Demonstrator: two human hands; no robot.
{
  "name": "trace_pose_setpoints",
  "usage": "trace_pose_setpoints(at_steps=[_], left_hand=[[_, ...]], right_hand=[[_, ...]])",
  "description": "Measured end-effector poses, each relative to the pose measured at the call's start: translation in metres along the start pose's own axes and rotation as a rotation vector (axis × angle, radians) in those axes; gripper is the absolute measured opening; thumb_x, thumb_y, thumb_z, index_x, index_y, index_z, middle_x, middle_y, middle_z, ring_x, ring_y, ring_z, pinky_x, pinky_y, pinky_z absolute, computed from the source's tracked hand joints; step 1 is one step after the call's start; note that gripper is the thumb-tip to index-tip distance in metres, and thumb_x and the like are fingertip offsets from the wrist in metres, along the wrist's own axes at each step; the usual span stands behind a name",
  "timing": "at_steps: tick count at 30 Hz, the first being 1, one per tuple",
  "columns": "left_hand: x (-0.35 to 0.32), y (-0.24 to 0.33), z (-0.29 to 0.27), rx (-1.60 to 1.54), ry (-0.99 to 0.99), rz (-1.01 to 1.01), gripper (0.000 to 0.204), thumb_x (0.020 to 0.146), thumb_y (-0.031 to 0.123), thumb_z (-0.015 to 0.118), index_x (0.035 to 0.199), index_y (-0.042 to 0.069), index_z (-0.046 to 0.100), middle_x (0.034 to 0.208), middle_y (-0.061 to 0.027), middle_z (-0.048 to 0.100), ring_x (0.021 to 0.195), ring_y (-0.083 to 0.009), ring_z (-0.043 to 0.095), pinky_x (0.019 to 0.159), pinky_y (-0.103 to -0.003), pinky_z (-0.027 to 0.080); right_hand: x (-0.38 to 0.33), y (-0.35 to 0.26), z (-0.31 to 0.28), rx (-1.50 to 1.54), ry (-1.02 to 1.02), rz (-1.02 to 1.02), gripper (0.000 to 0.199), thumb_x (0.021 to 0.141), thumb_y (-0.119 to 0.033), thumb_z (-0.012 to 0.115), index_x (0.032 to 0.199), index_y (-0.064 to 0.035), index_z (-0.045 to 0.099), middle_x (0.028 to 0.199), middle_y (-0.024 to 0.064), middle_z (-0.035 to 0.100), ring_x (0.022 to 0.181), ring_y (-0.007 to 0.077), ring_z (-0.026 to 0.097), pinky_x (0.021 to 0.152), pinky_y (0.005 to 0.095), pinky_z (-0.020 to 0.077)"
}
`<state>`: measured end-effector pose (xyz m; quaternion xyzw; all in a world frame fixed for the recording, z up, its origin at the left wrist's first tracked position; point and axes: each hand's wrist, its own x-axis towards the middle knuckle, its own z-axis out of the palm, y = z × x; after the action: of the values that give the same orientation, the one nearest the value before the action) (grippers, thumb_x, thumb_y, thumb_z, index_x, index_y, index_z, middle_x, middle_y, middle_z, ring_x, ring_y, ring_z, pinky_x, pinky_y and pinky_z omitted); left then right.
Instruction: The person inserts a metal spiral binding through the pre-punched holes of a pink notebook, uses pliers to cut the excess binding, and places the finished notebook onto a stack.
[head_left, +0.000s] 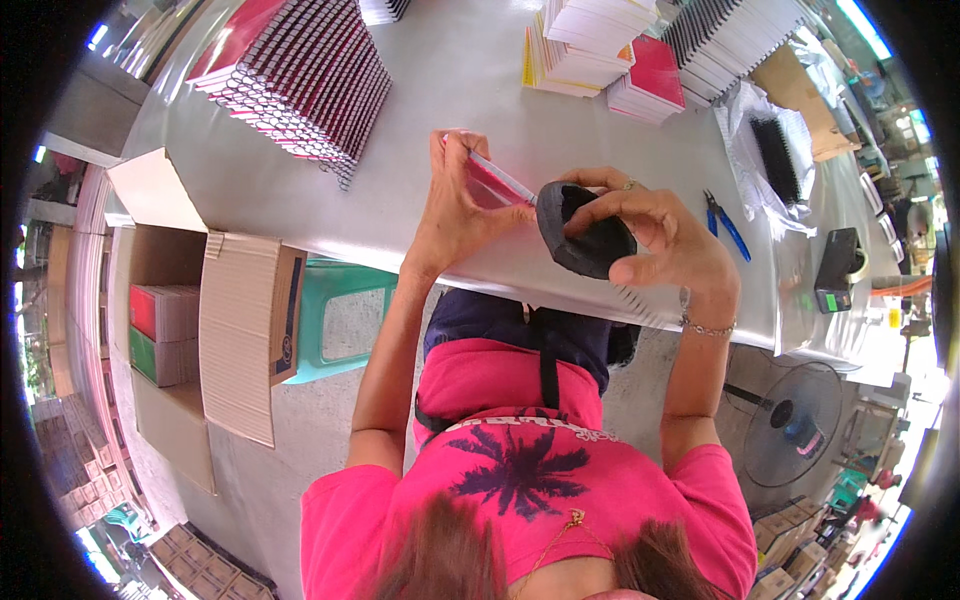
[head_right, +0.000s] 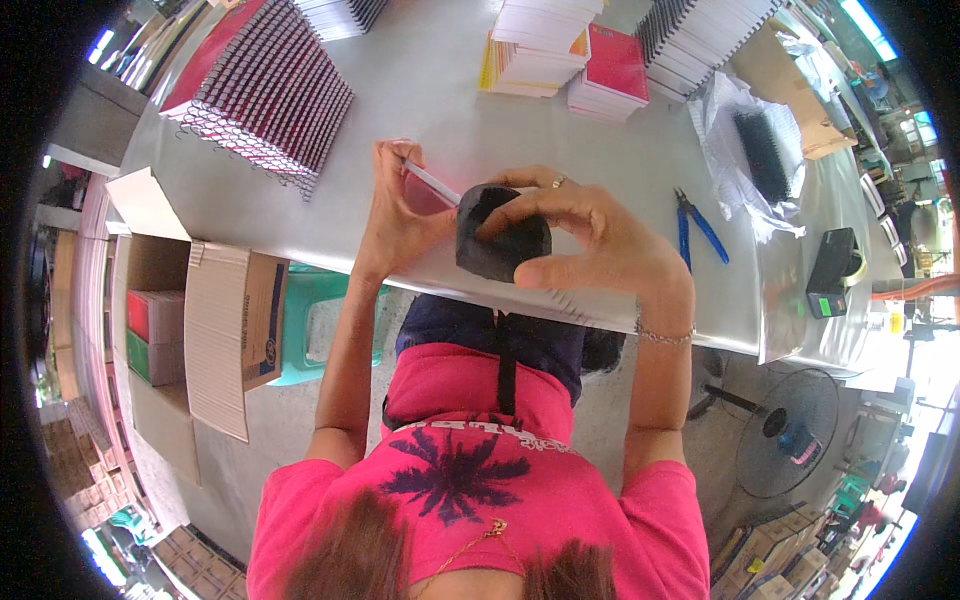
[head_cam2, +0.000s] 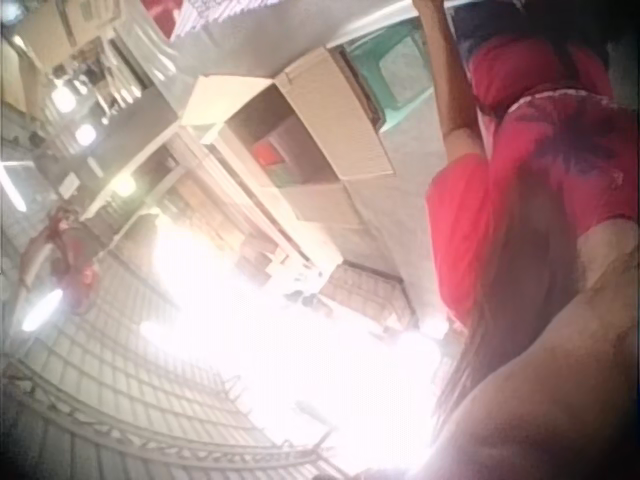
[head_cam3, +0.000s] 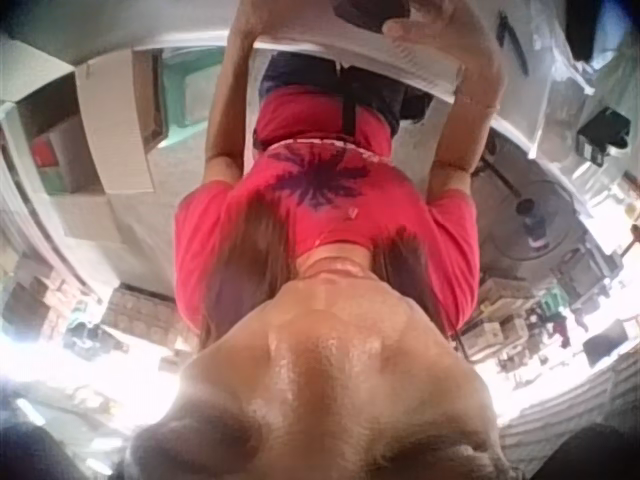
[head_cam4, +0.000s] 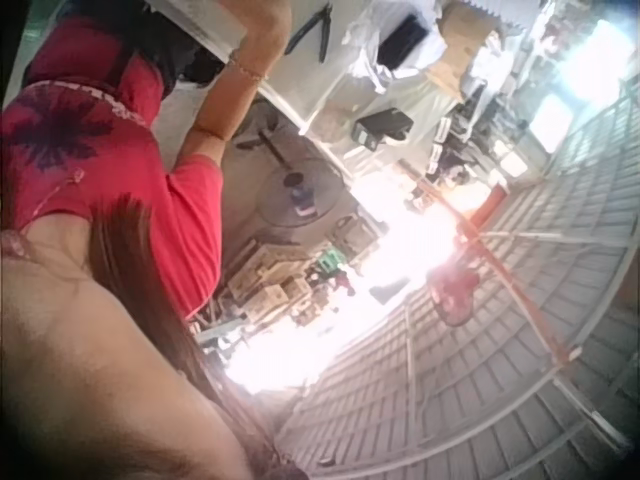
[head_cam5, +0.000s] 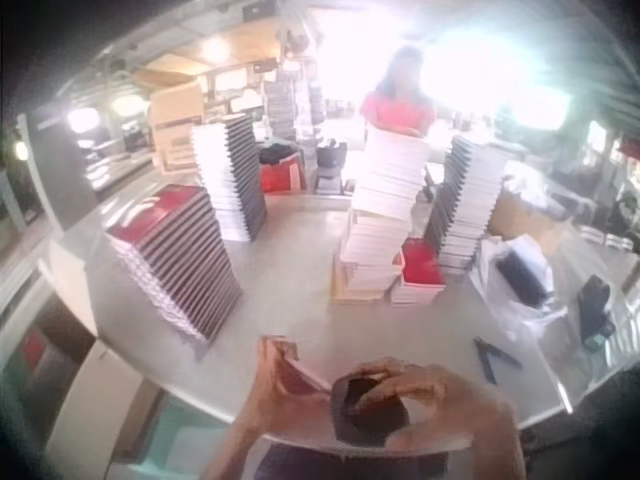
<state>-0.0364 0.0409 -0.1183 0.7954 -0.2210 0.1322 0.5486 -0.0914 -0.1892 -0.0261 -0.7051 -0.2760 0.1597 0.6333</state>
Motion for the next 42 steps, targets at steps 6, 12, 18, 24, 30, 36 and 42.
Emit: trace_pose_setpoints(at_steps=[6, 12, 18, 24, 30, 36, 42], left_hand=[[-0.005, 0.005, -0.001, 0.113, 0.002, 0.113, 0.085, 0.047, 0.031, 0.096, 0.107, 0.004, 0.042, 0.105, -0.0119, 0.04, 0.102, -0.0302, 0.043, 0.088, -0.039, 0.043], [-0.001, 0.006, -0.005, 0.057, 0.0, 0.032, 0.086, 0.047, 0.032, 0.095, 0.108, 0.003, 0.042, 0.106, -0.0122, 0.041, 0.104, -0.0309, 0.043, 0.089, -0.039, 0.042], [-0.001, -0.002, 0.004, 0.041, -0.003, 0.085, 0.078, 0.053, 0.026, 0.093, 0.108, 0.005, 0.042, 0.105, -0.0118, 0.04, 0.102, -0.0304, 0.043, 0.09, -0.037, 0.041], [-0.008, -0.015, 0.009, -0.42, -0.041, -0.069, 0.085, 0.056, 0.018, 0.091, 0.121, 0.004, 0.037, 0.119, -0.0123, 0.04, 0.113, -0.0259, 0.042, 0.099, -0.037, 0.038], [-0.007, -0.008, 0.005, -0.391, -0.041, -0.118, 0.097, 0.057, 0.012, 0.09, 0.132, 0.006, 0.03, 0.123, -0.0121, 0.039, 0.118, -0.0261, 0.042, 0.104, -0.037, 0.035], [-0.006, -0.016, 0.002, -0.443, -0.137, -0.167, 0.089, 0.061, 0.01, 0.087, 0.132, 0.008, 0.033, 0.12, -0.0099, 0.043, 0.118, -0.023, 0.043, 0.103, -0.035, 0.035], [-0.008, -0.017, 0.002, -0.456, -0.135, -0.133, 0.087, 0.058, 0.012, 0.089, 0.127, 0.006, 0.035, 0.12, -0.0096, 0.044, 0.12, -0.0214, 0.042, 0.105, -0.033, 0.034]], right_hand=[[0.004, 0.019, -0.011, 0.014, 0.148, 0.152, 0.042, 0.078, -0.019, 0.078, 0.114, -0.001, 0.067, 0.127, 0.0097, 0.057, 0.116, 0.0195, 0.054, 0.099, 0.031, 0.0423], [0.004, 0.011, -0.004, -0.135, 0.087, 0.139, 0.042, 0.074, -0.02, 0.08, 0.113, -0.0072, 0.069, 0.128, 0.0092, 0.057, 0.119, 0.0198, 0.052, 0.1, 0.0327, 0.0412], [0.006, 0.003, 0.001, -0.298, 0.052, -0.068, 0.043, 0.076, -0.025, 0.079, 0.114, -0.0081, 0.068, 0.124, 0.0088, 0.06, 0.113, 0.0207, 0.056, 0.093, 0.0305, 0.0448], [0.02, 0.003, 0.0, -0.134, 0.157, 0.159, 0.046, 0.078, -0.027, 0.078, 0.117, -0.0043, 0.066, 0.118, 0.0052, 0.062, 0.109, 0.0136, 0.056, 0.093, 0.0277, 0.0444], [0.019, -0.004, 0.007, -0.3, 0.084, 0.009, 0.04, 0.079, -0.023, 0.077, 0.114, -0.0048, 0.068, 0.12, 0.0053, 0.061, 0.11, 0.0167, 0.057, 0.098, 0.0291, 0.0418], [0.028, -0.01, 0.01, -0.223, 0.111, 0.008, 0.04, 0.079, -0.021, 0.077, 0.113, -0.0037, 0.067, 0.117, 0.0052, 0.061, 0.107, 0.0164, 0.057, 0.094, 0.0292, 0.0429], [0.029, -0.007, 0.014, -0.489, 0.107, -0.004, 0.04, 0.077, -0.027, 0.077, 0.111, -0.0075, 0.069, 0.122, 0.0129, 0.059, 0.113, 0.025, 0.056, 0.101, 0.0353, 0.039]])
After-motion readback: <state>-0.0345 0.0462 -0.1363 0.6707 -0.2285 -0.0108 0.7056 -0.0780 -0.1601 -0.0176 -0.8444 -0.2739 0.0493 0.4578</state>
